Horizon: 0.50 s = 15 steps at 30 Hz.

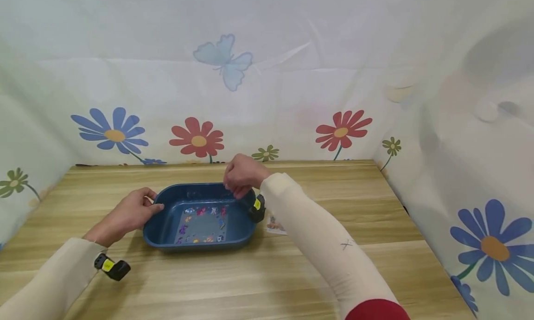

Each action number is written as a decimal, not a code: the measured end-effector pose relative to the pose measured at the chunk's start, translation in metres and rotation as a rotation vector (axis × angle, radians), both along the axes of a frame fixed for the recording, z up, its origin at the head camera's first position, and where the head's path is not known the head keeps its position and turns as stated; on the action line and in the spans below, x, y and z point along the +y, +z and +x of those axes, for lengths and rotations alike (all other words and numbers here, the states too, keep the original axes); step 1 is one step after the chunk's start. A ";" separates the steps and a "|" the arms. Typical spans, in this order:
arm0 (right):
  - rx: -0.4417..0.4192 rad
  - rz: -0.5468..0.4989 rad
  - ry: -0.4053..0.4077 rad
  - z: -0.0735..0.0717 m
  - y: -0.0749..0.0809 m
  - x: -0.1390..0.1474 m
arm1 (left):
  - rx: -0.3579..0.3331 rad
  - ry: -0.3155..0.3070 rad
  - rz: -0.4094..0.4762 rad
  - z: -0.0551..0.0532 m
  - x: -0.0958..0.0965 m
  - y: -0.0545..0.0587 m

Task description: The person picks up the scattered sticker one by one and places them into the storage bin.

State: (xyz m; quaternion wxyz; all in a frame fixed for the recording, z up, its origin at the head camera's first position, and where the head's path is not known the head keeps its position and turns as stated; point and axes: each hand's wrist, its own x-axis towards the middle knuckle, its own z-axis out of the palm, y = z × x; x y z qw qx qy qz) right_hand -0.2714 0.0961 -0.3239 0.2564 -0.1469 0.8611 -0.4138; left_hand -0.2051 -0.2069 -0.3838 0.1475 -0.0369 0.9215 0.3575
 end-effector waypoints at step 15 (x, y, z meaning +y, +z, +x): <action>-0.094 -0.094 -0.074 -0.006 0.000 0.027 | -0.002 0.005 0.016 0.002 -0.003 0.000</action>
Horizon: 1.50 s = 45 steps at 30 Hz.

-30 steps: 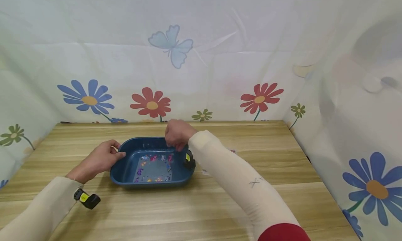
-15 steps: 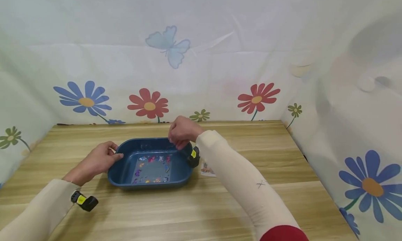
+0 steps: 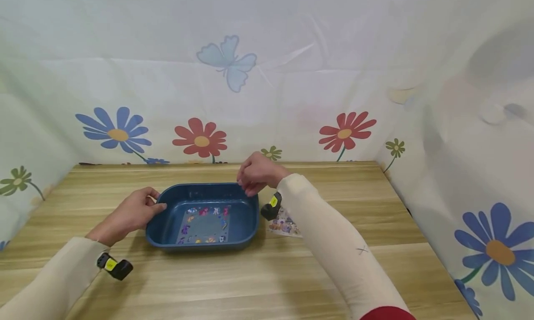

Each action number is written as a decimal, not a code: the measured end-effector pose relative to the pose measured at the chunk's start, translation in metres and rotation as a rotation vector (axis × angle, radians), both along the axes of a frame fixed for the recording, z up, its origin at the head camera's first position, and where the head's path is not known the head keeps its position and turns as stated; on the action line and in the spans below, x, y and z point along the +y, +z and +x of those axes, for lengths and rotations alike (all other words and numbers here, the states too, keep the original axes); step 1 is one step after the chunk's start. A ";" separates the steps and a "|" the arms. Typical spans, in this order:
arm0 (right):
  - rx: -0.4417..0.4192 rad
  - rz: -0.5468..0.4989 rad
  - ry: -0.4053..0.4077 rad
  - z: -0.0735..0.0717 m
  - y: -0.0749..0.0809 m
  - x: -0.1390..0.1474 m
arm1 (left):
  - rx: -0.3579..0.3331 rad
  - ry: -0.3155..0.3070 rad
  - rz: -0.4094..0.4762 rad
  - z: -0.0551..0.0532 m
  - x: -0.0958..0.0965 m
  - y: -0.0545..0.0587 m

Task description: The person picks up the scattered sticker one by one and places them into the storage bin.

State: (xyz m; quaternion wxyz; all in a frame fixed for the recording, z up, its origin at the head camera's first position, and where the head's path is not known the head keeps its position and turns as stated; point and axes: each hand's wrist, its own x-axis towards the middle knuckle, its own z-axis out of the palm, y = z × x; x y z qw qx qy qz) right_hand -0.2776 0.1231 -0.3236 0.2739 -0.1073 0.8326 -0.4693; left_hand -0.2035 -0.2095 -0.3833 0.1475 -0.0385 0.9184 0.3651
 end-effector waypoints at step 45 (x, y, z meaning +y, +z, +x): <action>-0.073 0.053 -0.107 -0.007 -0.017 0.073 | 0.009 0.008 -0.009 0.000 0.001 0.001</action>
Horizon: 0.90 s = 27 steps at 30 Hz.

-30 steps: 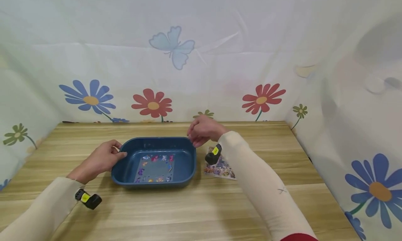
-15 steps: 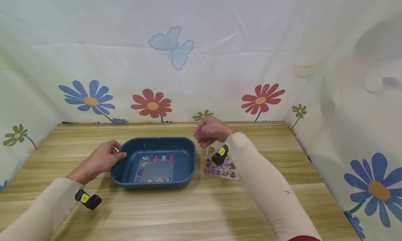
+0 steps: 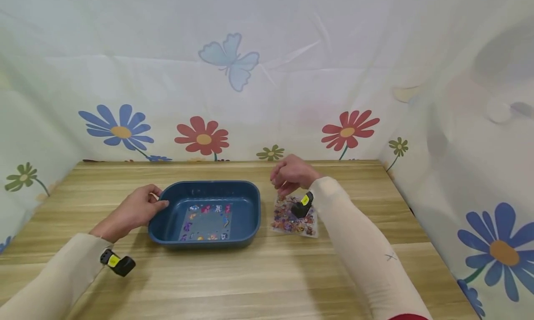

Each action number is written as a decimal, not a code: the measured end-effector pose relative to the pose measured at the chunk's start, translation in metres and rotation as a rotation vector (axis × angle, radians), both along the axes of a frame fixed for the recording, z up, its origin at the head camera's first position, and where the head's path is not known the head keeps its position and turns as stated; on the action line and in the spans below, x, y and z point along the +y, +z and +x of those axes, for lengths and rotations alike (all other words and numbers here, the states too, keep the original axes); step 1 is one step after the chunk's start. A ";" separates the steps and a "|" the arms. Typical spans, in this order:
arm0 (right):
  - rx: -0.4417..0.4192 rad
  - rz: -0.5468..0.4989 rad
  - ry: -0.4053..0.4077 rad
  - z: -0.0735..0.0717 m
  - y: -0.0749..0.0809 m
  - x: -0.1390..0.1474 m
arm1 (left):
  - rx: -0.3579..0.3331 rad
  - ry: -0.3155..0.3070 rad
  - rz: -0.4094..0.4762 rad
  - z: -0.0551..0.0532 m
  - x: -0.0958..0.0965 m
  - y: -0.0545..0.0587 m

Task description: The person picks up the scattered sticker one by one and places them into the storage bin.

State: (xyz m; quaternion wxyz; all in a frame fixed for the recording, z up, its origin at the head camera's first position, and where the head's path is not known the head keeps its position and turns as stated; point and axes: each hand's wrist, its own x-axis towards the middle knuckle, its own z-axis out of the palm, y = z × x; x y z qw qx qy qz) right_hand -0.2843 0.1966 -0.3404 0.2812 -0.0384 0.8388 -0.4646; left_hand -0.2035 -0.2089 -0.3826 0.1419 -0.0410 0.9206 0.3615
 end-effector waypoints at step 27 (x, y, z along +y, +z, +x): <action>0.000 0.089 -0.060 -0.003 -0.010 0.041 | -0.015 0.010 0.012 0.001 0.000 -0.001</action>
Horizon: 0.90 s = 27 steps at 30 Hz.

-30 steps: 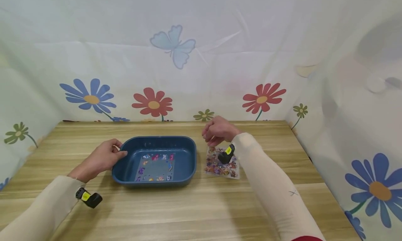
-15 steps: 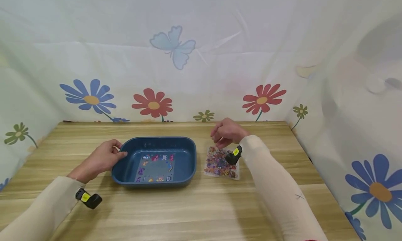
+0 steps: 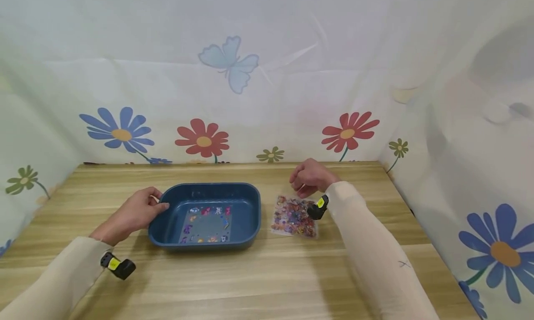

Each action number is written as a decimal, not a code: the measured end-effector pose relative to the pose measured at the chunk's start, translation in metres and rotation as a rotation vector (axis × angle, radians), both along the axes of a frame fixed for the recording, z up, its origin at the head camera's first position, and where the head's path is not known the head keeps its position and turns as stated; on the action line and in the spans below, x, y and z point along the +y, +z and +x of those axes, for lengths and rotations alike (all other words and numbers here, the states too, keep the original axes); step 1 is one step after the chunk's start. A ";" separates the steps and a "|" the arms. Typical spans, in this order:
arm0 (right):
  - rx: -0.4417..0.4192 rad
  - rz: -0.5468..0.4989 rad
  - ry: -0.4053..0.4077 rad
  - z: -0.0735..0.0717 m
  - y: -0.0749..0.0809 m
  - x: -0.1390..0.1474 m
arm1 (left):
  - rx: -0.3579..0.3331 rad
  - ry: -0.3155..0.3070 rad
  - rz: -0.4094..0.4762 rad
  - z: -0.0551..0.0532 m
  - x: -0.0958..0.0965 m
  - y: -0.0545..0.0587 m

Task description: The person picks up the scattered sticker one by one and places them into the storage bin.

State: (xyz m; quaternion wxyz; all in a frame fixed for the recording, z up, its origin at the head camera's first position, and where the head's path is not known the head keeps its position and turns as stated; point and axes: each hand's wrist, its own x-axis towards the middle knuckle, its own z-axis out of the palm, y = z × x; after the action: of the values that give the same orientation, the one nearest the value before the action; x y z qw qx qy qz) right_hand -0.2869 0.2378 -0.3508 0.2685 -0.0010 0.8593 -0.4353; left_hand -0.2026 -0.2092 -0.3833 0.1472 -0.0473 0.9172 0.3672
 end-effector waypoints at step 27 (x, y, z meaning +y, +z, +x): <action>0.131 0.303 0.046 0.010 -0.026 0.023 | 0.017 -0.005 0.006 0.001 0.000 -0.001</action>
State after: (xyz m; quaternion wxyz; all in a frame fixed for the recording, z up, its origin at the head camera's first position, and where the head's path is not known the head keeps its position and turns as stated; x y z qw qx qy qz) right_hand -0.2774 0.2609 -0.3766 0.2189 -0.0084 0.9306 -0.2933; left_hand -0.2017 -0.2092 -0.3842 0.1404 -0.0415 0.9174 0.3700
